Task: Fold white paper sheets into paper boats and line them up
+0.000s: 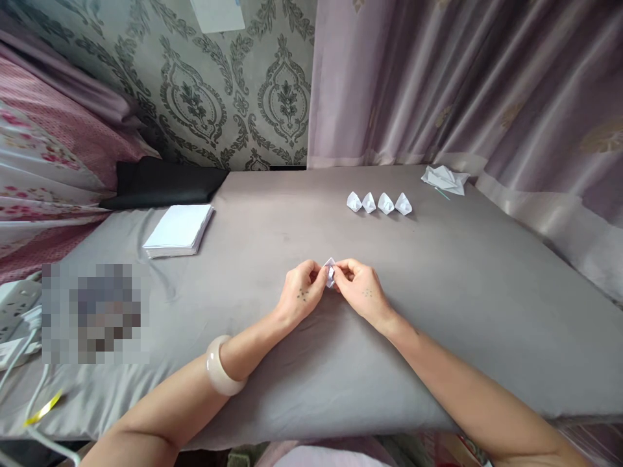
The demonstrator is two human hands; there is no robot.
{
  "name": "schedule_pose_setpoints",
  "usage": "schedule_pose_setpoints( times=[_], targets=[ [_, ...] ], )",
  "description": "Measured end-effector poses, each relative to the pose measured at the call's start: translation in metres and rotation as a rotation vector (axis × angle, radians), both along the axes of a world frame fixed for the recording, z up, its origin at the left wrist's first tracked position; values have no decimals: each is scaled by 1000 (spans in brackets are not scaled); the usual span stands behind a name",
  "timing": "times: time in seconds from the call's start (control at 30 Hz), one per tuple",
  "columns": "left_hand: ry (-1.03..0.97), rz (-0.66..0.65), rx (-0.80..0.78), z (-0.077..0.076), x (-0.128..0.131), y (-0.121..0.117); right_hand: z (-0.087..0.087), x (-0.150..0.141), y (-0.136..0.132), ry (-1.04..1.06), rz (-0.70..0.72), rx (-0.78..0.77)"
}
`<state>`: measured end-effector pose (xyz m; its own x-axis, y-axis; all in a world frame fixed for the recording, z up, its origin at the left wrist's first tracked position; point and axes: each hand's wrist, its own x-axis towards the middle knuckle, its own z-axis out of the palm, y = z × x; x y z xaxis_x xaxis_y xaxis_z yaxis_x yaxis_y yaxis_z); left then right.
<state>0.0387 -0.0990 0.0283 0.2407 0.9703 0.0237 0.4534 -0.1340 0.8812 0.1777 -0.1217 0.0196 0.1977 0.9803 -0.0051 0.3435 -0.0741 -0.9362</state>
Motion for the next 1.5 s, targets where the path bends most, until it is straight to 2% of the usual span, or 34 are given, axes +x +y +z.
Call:
schedule_pose_setpoints(
  times=[0.07, 0.13, 0.23, 0.3, 0.37, 0.47, 0.63, 0.93, 1.23, 1.4, 1.5],
  targets=[
    [-14, -20, -13, -2, 0, 1, 3, -1, 0, -60, -43, 16],
    [-63, -49, -61, -6, -1, 3, 5, -1, 0, -14, -52, 8],
    [-170, -53, -123, -11, -2, 6, 8, 2, 0, 257, 28, -96],
    [-206, -23, -109, -11, -1, 6, 10, 4, 0, 438, 79, -199],
    [-224, 0, -88, -10, -1, 4, 12, 6, 0, 541, 98, -260],
    [-263, 0, -115, -7, 0, 2, 12, 7, 0, 597, 88, -261],
    [-249, 18, -153, -7, -1, 2, 6, 5, 1, 549, 63, -209],
    [-164, 37, -88, -13, 0, 2, 3, 2, 2, 437, 56, -150],
    [-64, 20, -53, -1, 0, -1, -2, 0, 1, 144, 22, -37],
    [-61, -10, -46, -3, 0, 1, -1, 3, 1, 224, 92, -59],
    [-34, -10, -42, -3, 0, -1, -2, 2, 0, 158, 56, -70]
  ],
)
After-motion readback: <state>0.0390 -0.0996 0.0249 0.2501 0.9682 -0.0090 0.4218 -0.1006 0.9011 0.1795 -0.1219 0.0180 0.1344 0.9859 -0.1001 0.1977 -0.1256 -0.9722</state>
